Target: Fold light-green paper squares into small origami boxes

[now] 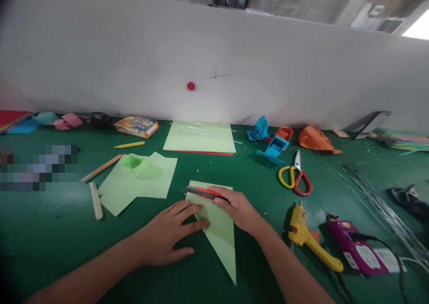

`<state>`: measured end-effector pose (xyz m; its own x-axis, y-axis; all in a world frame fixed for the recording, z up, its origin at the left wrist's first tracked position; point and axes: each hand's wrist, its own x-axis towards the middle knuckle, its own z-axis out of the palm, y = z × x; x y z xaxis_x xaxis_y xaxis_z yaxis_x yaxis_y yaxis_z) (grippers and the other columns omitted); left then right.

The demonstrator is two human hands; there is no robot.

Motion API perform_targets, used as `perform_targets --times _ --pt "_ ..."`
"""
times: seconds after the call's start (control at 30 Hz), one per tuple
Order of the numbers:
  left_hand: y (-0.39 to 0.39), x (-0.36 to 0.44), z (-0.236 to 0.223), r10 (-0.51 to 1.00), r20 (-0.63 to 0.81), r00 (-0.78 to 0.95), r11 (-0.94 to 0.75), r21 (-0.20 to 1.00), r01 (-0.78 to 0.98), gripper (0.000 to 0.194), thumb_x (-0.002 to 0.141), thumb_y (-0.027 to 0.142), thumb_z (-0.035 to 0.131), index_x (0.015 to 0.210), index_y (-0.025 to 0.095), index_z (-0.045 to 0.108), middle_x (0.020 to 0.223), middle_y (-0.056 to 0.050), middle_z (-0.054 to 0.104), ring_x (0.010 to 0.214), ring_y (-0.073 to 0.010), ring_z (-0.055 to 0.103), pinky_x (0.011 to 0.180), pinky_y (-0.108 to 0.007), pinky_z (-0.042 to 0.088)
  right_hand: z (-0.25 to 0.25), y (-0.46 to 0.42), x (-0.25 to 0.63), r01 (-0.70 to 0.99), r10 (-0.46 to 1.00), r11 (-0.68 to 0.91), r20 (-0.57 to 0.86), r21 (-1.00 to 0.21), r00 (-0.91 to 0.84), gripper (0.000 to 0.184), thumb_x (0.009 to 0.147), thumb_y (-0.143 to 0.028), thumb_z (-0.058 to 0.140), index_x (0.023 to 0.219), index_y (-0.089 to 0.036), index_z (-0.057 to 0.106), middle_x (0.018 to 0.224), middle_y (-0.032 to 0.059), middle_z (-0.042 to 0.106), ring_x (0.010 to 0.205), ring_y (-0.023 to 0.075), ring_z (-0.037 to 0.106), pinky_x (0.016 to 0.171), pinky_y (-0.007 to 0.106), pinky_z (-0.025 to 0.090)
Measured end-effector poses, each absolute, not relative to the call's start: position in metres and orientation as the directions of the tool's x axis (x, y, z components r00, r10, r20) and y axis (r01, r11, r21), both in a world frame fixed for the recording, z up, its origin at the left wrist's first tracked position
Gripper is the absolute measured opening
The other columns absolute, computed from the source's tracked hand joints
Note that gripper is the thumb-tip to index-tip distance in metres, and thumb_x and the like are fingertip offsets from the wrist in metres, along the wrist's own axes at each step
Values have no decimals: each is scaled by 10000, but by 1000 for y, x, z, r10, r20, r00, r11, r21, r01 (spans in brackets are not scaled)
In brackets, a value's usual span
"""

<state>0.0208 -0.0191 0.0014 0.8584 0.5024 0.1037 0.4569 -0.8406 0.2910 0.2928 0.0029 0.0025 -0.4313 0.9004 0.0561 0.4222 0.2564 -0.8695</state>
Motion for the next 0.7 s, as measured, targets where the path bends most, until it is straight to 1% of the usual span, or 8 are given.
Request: perform_targets --times 0.03,0.1,0.2,0.27,0.33,0.4,0.53,0.7 --pt "-19 21 1 501 102 859 -842 284 458 611 936 535 607 1492 319 476 1502 -105 478 1378 -358 436 1151 -560 370 2 3 292 437 903 265 62 -859 -426 402 1025 -454 506 1376 -312 639 1398 39 657 1289 265 595 1124 450 438" --pt "-20 21 1 496 102 862 -849 263 458 617 942 540 597 1501 313 467 1509 -108 476 1385 -360 434 1152 -557 370 0 5 293 468 911 270 66 -841 -408 387 1014 -456 522 1344 -309 662 1368 42 680 1277 267 614 1116 457 456" --pt "-20 21 0 484 94 870 -862 224 455 633 959 542 573 1524 291 436 1547 -117 447 1400 -358 425 1164 -545 359 -3 6 296 505 927 276 88 -818 -365 361 1001 -445 550 1298 -296 691 1323 40 708 1229 262 650 1089 446 491" --pt "-20 22 -1 478 86 874 -867 209 453 642 965 546 564 1532 280 425 1565 -124 429 1405 -362 420 1167 -547 353 -5 7 299 511 926 287 98 -810 -365 355 1005 -429 550 1302 -294 689 1330 35 705 1236 256 646 1090 437 492" --pt "-21 23 -2 474 85 876 -869 207 450 649 962 549 566 1531 270 426 1563 -135 431 1403 -371 420 1163 -555 356 -5 7 301 505 916 300 96 -809 -389 358 1012 -413 545 1322 -294 678 1353 32 691 1267 250 627 1107 428 478" --pt "-21 23 -3 471 90 878 -871 206 446 624 973 518 559 1527 260 432 1550 -143 443 1399 -371 425 1163 -558 356 -6 6 303 501 906 314 96 -807 -413 355 1017 -401 543 1327 -289 675 1361 32 687 1275 242 623 1111 413 475" --pt "-22 24 -2 469 77 880 -871 204 447 551 1003 432 519 1519 255 438 1541 -137 450 1406 -360 425 1179 -560 340 -8 6 305 518 892 359 122 -776 -436 343 1021 -398 539 1309 -284 686 1325 35 709 1224 235 657 1069 393 511" --pt "-22 25 1 476 62 877 -861 236 450 549 995 423 530 1509 252 448 1538 -139 445 1410 -376 409 1166 -575 355 -12 6 305 545 866 427 152 -721 -476 352 1033 -394 509 1326 -293 676 1283 39 731 1165 235 687 1029 395 539"
